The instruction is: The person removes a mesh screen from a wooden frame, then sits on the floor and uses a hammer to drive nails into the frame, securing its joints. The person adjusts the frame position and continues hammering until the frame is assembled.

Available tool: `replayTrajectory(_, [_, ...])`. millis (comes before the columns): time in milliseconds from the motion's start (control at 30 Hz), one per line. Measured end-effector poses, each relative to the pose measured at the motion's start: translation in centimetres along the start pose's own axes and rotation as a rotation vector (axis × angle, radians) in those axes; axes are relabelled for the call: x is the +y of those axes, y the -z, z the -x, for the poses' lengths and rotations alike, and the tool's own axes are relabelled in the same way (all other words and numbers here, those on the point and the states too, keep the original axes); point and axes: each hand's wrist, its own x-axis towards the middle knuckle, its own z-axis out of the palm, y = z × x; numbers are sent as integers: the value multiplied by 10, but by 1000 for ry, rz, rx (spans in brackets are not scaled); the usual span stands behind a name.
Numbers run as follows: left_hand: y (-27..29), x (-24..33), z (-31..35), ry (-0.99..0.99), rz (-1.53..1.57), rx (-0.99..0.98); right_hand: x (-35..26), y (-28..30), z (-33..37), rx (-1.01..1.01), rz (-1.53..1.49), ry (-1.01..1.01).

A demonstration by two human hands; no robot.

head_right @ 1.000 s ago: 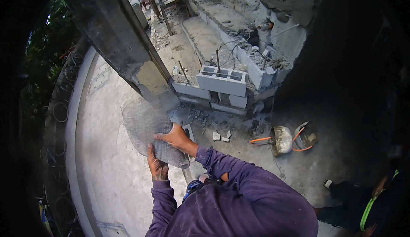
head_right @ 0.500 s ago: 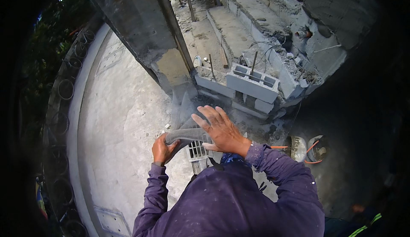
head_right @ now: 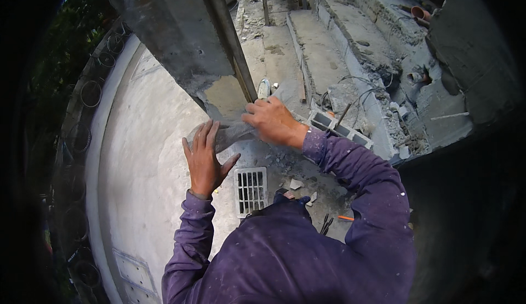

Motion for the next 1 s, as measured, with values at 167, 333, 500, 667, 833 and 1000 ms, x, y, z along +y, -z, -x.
replayTrajectory(167, [8, -55, -1, 232, 58, 162, 166, 45, -37, 590, 343, -367])
replayTrajectory(333, [-44, -106, 121, 678, 108, -197, 283, -44, -26, 350, 509, -708])
replayTrajectory(500, [-37, -84, 267, 981, 263, -322, 224, -178, 78, -821, 131, -930])
replayTrajectory(667, [24, -23, 325, 1559, 315, -65, 78, -206, 115, -835, -360, -762])
replayTrajectory(833, [77, -12, 259, 1342, 272, 295, 4, -194, 39, -866, -486, -223])
replayTrajectory(1000, [154, -12, 157, 934, -7, 554, -1, -128, -91, -456, -892, 60])
